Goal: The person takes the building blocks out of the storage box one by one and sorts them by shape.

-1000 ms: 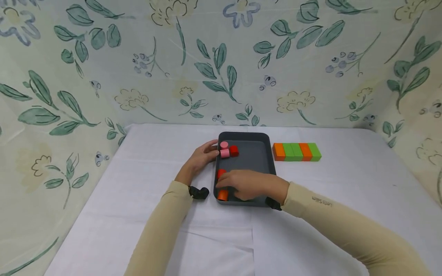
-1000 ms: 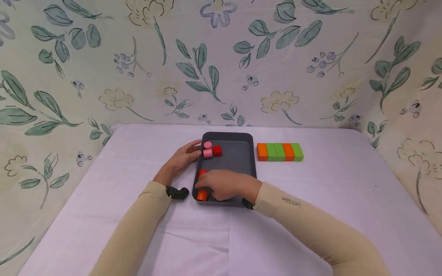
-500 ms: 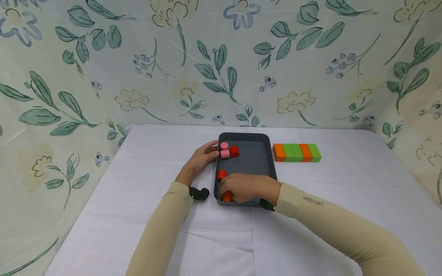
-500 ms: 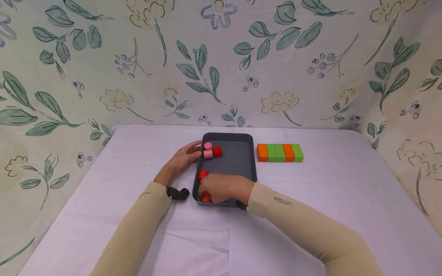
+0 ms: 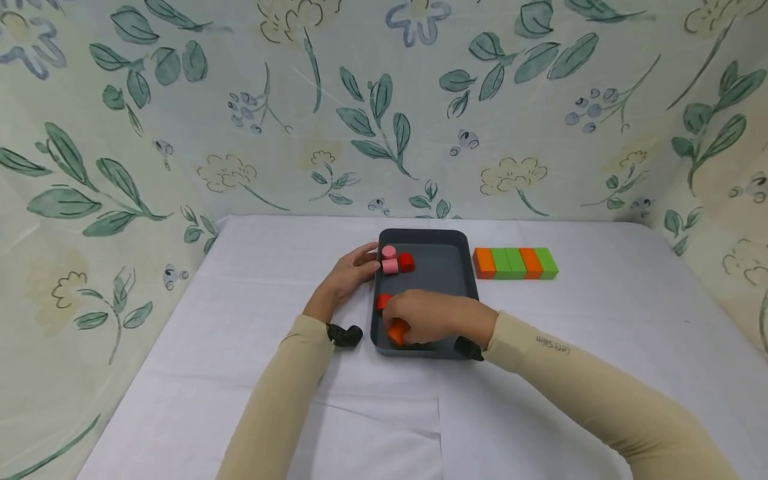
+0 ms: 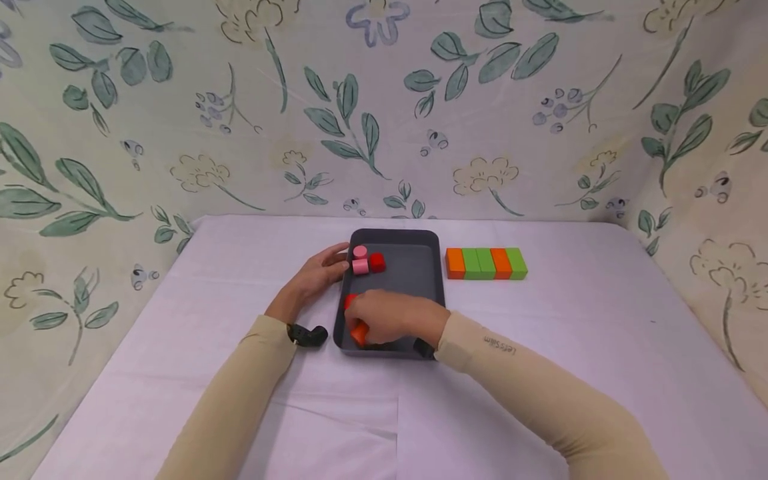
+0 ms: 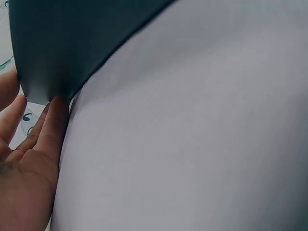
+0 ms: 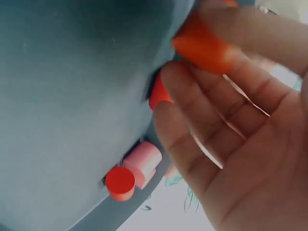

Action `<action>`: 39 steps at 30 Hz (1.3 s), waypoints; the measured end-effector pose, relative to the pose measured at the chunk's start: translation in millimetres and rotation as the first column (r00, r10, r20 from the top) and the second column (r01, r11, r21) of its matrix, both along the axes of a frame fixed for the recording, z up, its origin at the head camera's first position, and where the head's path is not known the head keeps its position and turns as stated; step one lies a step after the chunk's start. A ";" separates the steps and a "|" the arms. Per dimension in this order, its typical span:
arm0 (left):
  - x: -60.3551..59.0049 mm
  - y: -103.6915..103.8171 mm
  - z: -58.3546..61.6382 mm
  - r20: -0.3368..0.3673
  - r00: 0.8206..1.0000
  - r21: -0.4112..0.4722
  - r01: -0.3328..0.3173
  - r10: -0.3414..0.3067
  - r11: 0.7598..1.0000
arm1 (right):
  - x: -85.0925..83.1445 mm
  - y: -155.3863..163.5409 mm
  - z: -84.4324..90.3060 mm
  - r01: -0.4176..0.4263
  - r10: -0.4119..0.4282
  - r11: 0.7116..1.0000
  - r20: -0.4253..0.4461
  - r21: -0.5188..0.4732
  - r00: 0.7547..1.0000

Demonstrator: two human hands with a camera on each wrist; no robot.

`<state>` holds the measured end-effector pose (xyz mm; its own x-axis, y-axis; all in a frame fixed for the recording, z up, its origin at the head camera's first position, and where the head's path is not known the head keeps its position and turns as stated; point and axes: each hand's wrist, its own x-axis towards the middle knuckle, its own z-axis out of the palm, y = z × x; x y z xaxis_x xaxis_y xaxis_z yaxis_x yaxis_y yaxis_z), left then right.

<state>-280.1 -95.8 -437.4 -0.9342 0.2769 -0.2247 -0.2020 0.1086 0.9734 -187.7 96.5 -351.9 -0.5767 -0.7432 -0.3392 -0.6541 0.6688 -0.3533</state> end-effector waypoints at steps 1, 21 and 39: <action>-0.4 -0.1 0.2 0.001 1.000 -0.007 -0.001 0.001 1.000 | -0.7 2.1 1.9 0.003 -0.003 1.000 -0.001 -0.019 1.000; 0.2 -0.7 2.3 0.001 1.000 -0.049 0.000 0.001 0.999 | -13.3 85.4 30.1 0.138 -0.198 0.937 -0.163 -0.320 0.967; 0.0 1.3 0.6 0.007 1.000 -0.011 0.002 -0.002 1.000 | -9.1 186.2 -7.4 0.549 -0.612 0.775 -0.155 -0.314 0.776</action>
